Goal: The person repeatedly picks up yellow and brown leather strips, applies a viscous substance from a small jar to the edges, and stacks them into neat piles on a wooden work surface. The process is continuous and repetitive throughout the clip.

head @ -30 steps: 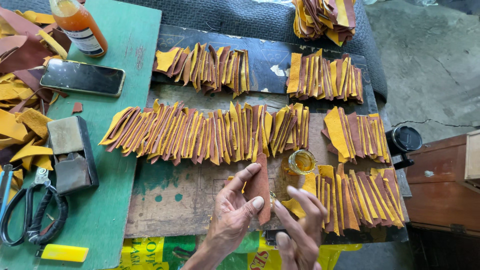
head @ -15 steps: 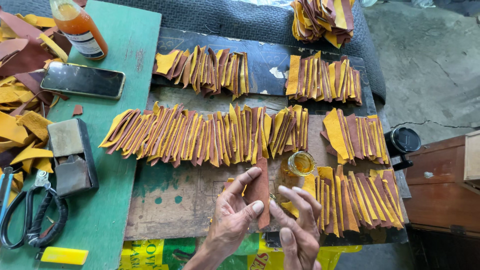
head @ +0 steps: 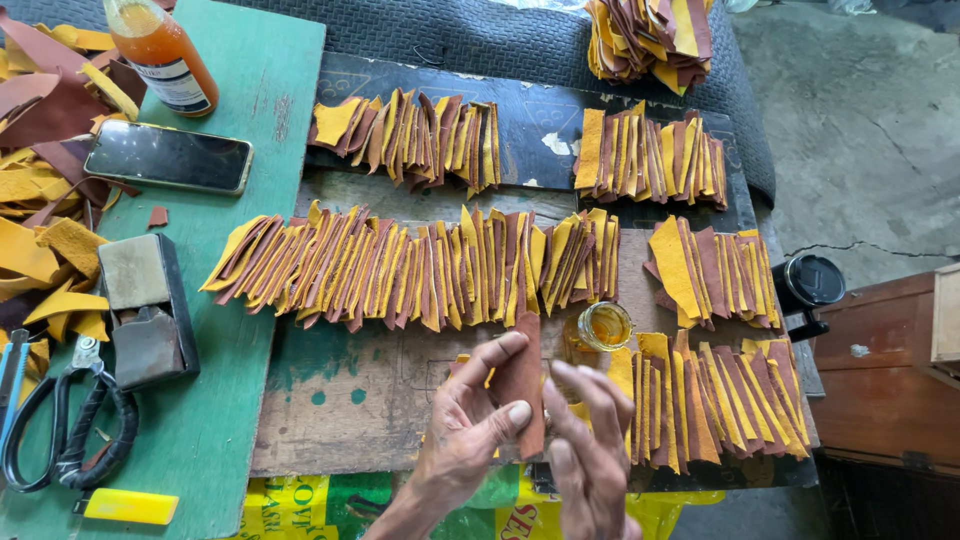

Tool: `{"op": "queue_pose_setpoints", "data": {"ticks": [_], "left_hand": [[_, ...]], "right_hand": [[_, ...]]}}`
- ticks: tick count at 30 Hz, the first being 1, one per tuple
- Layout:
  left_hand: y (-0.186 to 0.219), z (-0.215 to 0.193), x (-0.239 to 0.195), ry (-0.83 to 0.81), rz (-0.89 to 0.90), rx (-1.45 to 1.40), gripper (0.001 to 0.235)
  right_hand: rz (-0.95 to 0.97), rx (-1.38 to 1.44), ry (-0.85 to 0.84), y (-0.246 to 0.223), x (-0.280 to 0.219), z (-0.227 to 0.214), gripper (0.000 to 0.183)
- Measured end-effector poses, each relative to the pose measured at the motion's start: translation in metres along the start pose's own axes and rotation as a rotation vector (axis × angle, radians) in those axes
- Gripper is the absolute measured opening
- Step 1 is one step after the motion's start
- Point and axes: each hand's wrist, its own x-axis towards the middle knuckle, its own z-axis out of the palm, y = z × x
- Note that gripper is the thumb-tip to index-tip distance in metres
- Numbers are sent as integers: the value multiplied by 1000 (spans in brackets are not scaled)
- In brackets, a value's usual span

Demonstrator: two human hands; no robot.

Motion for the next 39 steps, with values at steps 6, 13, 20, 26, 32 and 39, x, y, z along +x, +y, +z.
{"op": "queue_pose_setpoints", "data": {"ticks": [6,13,20,26,32,39], "left_hand": [[-1,1,3,23,60,35,70],[-3,1,4,50,79,49,67],[-3,0,11,48,42,-61,68],[0,-4,21,91,87,1,66],[4,3,41,130,103,98,63],[42,-6,138,-60,784,1244,41]], "right_hand": [[6,-60,106,-5,-11,3,42],[-25,-168,120,-13,-9,-1,37],[16,-76,200,-14,-5,-2,34],[-25,-146,154,-6,9,-19,29],[35,-38,63,13,24,-29,40],[37,-483,-109,69,66,-62,32]]}}
